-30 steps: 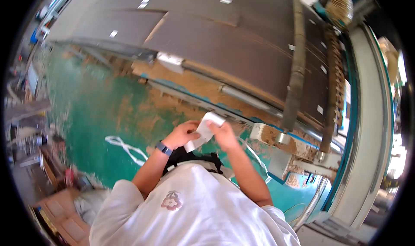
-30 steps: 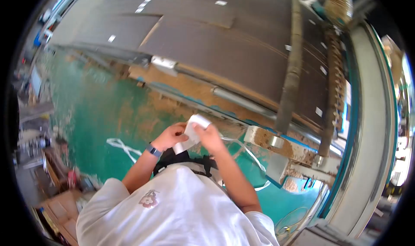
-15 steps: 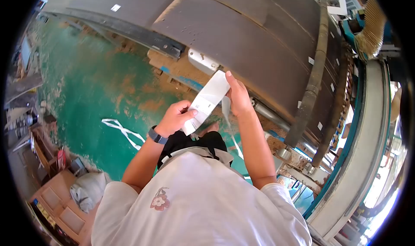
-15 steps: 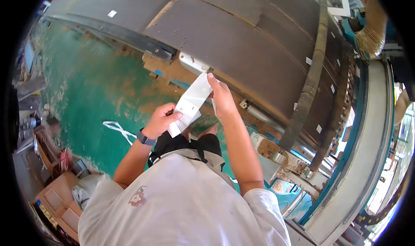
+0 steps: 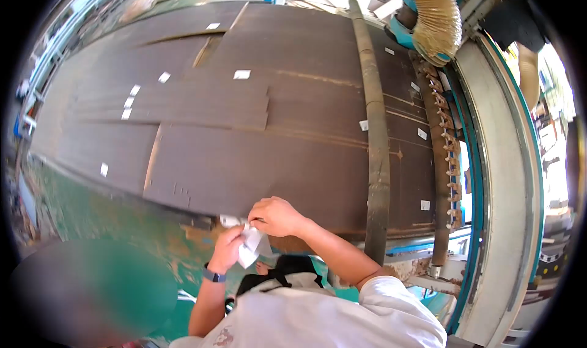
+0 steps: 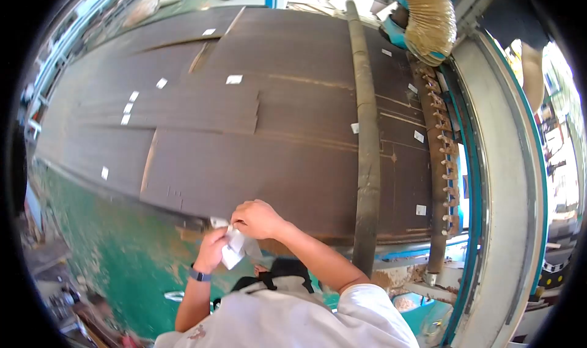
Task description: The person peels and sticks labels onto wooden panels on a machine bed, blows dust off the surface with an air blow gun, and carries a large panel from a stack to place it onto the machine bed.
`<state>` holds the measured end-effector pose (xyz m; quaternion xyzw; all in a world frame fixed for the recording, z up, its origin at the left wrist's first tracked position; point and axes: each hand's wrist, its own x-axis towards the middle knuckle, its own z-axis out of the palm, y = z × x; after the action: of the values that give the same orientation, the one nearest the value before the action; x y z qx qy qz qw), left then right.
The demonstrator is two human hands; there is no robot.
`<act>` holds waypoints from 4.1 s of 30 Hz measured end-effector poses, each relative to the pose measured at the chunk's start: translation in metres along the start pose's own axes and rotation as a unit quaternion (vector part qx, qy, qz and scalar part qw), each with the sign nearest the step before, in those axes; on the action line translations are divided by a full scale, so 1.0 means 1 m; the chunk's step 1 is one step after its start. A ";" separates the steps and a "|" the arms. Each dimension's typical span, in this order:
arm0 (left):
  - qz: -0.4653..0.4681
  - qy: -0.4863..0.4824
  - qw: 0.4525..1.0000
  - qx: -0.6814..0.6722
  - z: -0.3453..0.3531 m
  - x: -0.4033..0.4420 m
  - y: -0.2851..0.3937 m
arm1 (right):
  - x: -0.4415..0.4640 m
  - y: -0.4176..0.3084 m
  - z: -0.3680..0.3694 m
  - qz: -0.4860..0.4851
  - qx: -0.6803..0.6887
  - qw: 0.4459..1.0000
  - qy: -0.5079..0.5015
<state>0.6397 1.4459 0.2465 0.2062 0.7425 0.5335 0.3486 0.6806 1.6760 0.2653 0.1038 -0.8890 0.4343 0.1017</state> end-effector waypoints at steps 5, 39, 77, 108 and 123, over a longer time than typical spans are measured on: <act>-0.014 0.099 0.995 0.006 0.033 0.119 0.023 | 0.046 0.089 -0.069 0.018 -0.015 0.997 0.077; -0.052 0.268 0.947 -0.170 -0.256 -0.014 -0.069 | 0.226 0.006 0.139 0.350 0.418 0.824 0.154; 0.113 0.203 0.942 0.243 -0.313 0.231 -0.074 | 0.492 0.449 -0.074 0.151 0.440 0.730 0.501; 0.048 0.606 0.688 -0.397 -0.251 -0.137 -0.109 | 0.160 -0.155 0.337 0.070 0.249 0.902 -0.345; -0.012 0.787 0.531 -0.314 -0.226 -0.445 -0.229 | 0.084 -0.383 0.532 0.038 0.211 0.826 -0.522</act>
<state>0.7872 0.9181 0.2067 -0.4286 0.5033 0.6746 -0.3286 0.6565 1.0159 0.2551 0.3001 -0.6994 0.4955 -0.4186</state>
